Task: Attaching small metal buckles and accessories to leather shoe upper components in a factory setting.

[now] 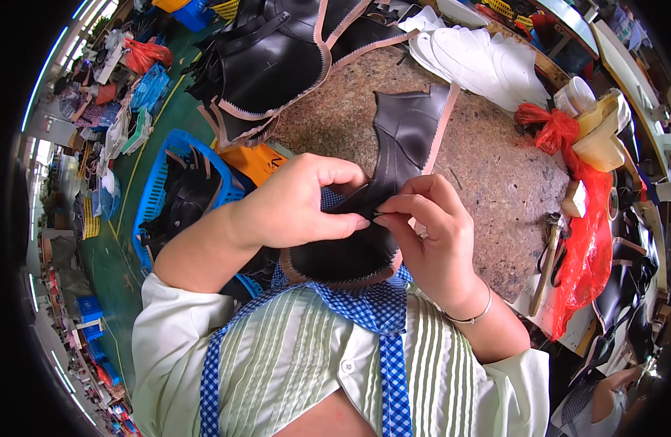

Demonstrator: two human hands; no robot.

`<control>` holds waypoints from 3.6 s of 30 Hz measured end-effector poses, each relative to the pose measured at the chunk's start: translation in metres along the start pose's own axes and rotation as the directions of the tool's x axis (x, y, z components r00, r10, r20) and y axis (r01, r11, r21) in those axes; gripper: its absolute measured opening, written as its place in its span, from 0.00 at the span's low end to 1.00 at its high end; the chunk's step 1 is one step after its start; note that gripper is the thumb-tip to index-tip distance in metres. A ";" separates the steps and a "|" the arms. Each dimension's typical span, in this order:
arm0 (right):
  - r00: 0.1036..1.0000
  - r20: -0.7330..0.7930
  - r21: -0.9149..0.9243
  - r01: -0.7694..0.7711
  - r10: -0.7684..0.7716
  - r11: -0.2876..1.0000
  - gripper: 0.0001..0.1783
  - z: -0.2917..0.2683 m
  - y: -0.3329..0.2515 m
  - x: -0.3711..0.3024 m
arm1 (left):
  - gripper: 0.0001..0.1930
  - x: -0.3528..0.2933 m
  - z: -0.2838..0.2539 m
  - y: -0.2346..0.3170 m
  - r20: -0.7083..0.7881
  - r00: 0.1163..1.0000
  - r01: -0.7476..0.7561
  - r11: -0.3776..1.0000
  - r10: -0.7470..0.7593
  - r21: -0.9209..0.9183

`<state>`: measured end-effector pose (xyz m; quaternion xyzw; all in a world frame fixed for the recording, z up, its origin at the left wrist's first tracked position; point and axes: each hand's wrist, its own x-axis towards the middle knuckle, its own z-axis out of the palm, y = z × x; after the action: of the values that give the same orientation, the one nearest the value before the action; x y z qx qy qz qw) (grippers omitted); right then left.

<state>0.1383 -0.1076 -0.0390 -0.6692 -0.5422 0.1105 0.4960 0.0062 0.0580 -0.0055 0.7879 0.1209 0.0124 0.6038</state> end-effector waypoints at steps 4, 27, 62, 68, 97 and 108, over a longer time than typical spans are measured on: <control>0.969 -0.173 0.350 -0.107 0.176 0.931 0.24 0.013 -0.002 -0.008 | 0.13 -0.011 0.017 0.000 -0.177 0.979 -0.083 0.990 0.102 0.112; 0.951 -0.254 0.048 0.194 -0.176 0.980 0.14 -0.001 -0.011 -0.005 | 0.13 -0.027 0.062 -0.019 -0.514 0.848 -0.356 0.858 0.131 -0.369; 0.973 -0.097 0.061 0.214 -0.208 0.975 0.15 -0.020 -0.013 0.010 | 0.13 -0.030 0.047 -0.009 -0.417 0.899 -0.288 0.898 0.134 -0.331; 0.972 -0.082 0.079 0.228 -0.221 0.971 0.16 -0.019 -0.009 0.010 | 0.14 -0.031 0.046 -0.005 -0.412 0.908 -0.243 0.900 0.079 -0.363; 0.802 0.261 -0.160 0.584 -0.537 0.796 0.11 -0.033 -0.031 0.042 | 0.13 -0.040 0.026 0.031 0.016 0.681 -0.263 0.224 0.732 0.939; 0.791 0.055 -0.194 0.607 -0.609 0.770 0.14 -0.018 -0.028 0.016 | 0.13 -0.051 0.032 0.025 -0.059 0.610 -0.255 0.266 0.790 0.930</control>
<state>0.1393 -0.1064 -0.0023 -0.5052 -0.7349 -0.1151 0.4376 -0.0340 0.0112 0.0165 0.9272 -0.0156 0.3733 0.0249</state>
